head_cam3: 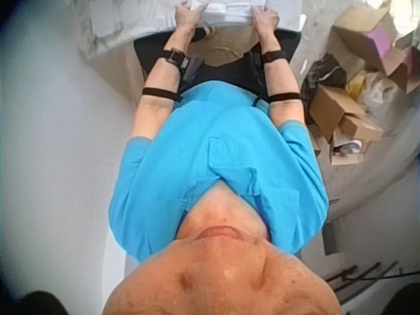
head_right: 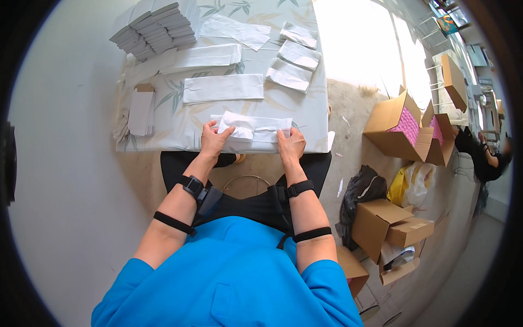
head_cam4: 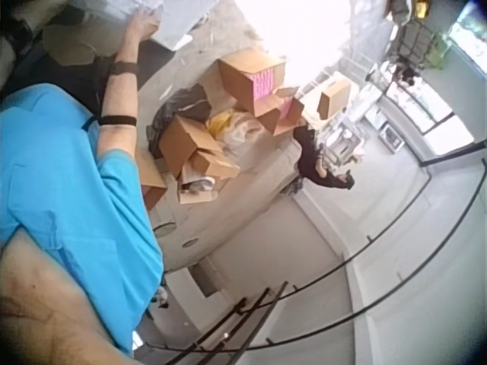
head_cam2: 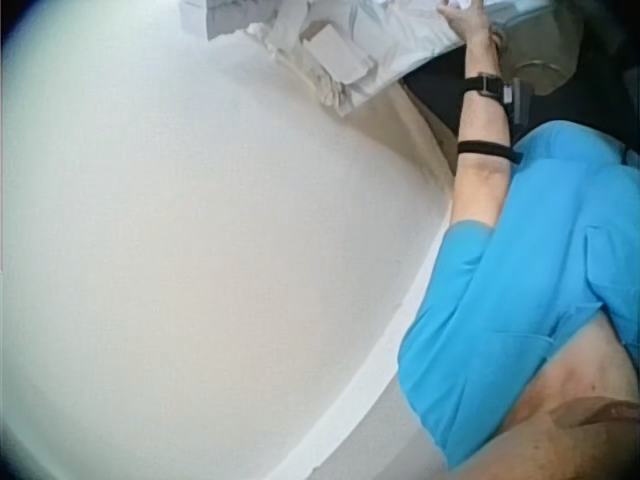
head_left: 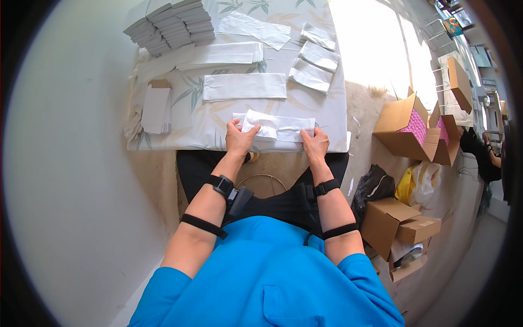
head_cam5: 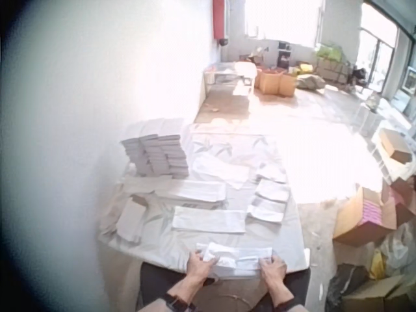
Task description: Folding white rectangular pads and organizing them in stacks on a work table.
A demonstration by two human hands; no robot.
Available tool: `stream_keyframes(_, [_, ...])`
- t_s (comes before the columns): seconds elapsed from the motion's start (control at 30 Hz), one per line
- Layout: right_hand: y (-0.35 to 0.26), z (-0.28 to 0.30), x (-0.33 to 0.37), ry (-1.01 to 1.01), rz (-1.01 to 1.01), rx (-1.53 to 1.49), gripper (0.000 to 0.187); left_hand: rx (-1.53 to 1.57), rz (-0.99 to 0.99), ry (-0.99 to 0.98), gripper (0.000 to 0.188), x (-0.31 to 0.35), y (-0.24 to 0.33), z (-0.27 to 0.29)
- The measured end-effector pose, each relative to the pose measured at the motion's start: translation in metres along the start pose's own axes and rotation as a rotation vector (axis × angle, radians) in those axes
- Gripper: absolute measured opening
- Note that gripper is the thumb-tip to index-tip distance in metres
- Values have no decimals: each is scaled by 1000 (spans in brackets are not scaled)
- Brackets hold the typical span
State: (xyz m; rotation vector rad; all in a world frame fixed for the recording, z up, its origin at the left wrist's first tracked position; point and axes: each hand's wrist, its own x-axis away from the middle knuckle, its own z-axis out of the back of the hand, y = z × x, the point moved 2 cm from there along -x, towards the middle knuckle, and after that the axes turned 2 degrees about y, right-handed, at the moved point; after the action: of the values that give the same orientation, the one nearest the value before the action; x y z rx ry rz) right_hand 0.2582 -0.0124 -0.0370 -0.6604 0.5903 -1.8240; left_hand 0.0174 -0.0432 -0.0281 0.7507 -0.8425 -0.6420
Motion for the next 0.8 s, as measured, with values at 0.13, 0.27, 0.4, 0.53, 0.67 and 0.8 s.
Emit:
stream_keyframes(0.13, [31, 6, -8, 100, -139, -254, 30, 374, -24, -42, 53, -14, 2, 10])
stream_keyframes(0.27, [69, 36, -31, 140, -78, -78, 24, 367, 39, -40, 54, -43, -15, 79])
stream_keyframes(0.4, [90, 57, -47, 90, -119, -22, 24, 317, 51, 12, 53, -58, -34, 123])
stream_keyframes(0.53, [93, 67, -55, 108, -1, 14, 22, 244, 55, 25, 51, -62, -42, 141])
stream_keyframes(0.67, [89, 69, -55, 99, -53, -81, 28, 241, 31, 2, 49, -61, -42, 140])
stream_keyframes(0.8, [92, 67, -57, 113, -48, -104, 27, 291, 58, 26, 44, -63, -51, 143])
